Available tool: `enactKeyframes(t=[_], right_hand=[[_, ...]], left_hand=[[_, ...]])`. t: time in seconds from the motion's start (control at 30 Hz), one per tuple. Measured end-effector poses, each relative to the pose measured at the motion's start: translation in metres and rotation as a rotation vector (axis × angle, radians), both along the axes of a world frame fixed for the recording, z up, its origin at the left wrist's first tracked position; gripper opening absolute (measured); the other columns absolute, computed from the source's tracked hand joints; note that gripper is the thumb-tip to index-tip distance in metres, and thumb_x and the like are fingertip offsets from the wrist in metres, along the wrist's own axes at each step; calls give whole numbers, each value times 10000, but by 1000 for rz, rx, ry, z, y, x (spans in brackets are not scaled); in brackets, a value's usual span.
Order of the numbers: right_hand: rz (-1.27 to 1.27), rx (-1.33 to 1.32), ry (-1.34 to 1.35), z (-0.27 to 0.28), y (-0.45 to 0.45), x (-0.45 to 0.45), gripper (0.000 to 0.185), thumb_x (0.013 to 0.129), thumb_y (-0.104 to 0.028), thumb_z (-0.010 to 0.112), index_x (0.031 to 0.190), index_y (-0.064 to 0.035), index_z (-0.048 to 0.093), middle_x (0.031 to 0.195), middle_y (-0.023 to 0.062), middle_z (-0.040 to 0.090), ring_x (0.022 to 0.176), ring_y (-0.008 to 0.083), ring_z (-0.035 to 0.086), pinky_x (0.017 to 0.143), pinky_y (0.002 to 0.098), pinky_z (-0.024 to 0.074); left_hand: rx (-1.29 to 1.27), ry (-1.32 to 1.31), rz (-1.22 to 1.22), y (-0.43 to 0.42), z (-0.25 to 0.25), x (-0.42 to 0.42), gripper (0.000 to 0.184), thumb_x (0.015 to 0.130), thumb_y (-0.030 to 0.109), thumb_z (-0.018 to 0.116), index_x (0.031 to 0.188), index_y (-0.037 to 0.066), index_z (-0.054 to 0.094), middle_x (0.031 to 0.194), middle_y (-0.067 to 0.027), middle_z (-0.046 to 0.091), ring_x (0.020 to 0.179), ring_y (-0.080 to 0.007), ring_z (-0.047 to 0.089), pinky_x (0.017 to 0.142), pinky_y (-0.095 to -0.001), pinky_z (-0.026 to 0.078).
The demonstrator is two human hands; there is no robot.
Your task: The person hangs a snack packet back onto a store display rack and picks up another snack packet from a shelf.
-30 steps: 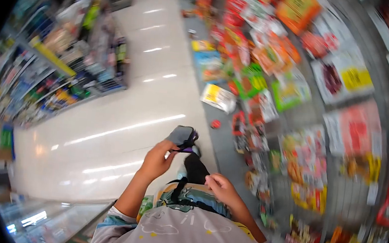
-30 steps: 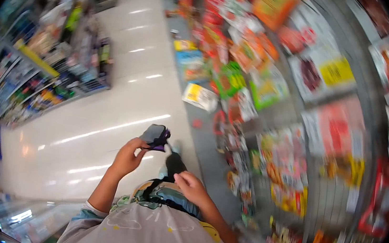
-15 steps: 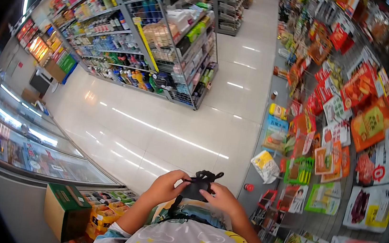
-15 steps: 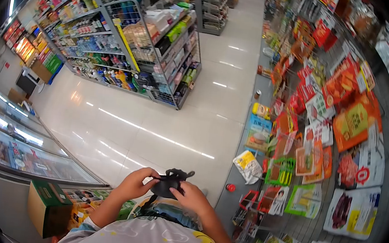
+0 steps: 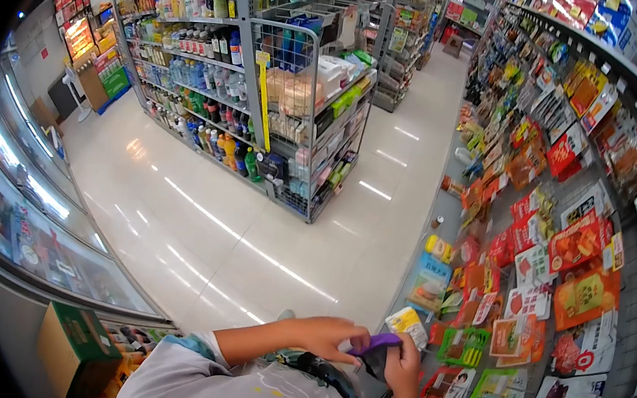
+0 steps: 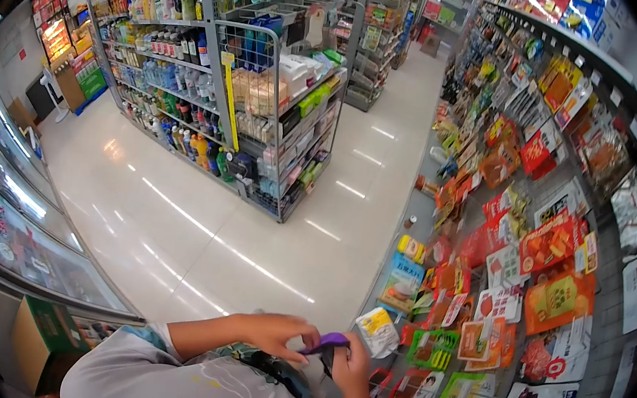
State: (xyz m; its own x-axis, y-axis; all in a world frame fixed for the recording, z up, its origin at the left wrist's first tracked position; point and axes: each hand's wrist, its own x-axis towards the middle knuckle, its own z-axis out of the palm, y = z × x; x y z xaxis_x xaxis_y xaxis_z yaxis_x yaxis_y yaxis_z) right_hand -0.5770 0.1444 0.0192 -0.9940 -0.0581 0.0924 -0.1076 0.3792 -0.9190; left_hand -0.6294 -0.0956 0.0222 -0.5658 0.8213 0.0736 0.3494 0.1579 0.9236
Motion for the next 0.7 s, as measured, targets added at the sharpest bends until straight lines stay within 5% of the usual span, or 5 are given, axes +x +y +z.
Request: enactKeyframes(t=[0.23, 0.5, 0.6, 0.67, 0.7], right_hand=[[-67, -252, -147, 27, -77, -42, 81, 939, 0, 668, 903, -15, 597, 749, -30, 605, 678, 30, 530, 583, 215, 422], [147, 60, -329, 72, -140, -92, 137, 869, -52, 750, 854, 3, 625, 673, -19, 565, 658, 41, 494, 576, 244, 416], [177, 289, -347, 71, -142, -106, 293, 941, -241, 726, 890, 38, 652, 654, 50, 600, 623, 104, 531, 592, 298, 461], [308, 318, -500, 45, -141, -109, 487, 987, -424, 653, 911, 57, 667, 686, 142, 648, 622, 213, 622, 630, 368, 510], [434, 535, -759, 83, -171, -122, 602, 1008, -538, 566, 936, 44, 703, 767, 214, 693, 679, 332, 686, 678, 424, 537]], left_hand=[[-124, -51, -120, -56, -42, -46, 352, 947, 306, 708, 1178, 68, 589, 1061, -127, 682, 991, -338, 668, 825, -439, 523], [-213, 61, 32, -135, -37, -105, 333, 909, 252, 683, 1215, 139, 617, 1117, -128, 690, 1035, -368, 668, 833, -468, 531], [-224, 165, 266, -170, -19, -134, 265, 896, 164, 669, 1160, 147, 653, 1072, -99, 715, 998, -338, 688, 825, -447, 546], [-124, 186, 421, -194, -5, -154, 252, 918, 163, 678, 1167, 132, 651, 1053, -97, 715, 986, -332, 692, 830, -426, 552], [-121, 190, 415, -203, 3, -162, 252, 918, 163, 678, 1167, 132, 651, 1053, -97, 715, 986, -332, 692, 830, -426, 552]])
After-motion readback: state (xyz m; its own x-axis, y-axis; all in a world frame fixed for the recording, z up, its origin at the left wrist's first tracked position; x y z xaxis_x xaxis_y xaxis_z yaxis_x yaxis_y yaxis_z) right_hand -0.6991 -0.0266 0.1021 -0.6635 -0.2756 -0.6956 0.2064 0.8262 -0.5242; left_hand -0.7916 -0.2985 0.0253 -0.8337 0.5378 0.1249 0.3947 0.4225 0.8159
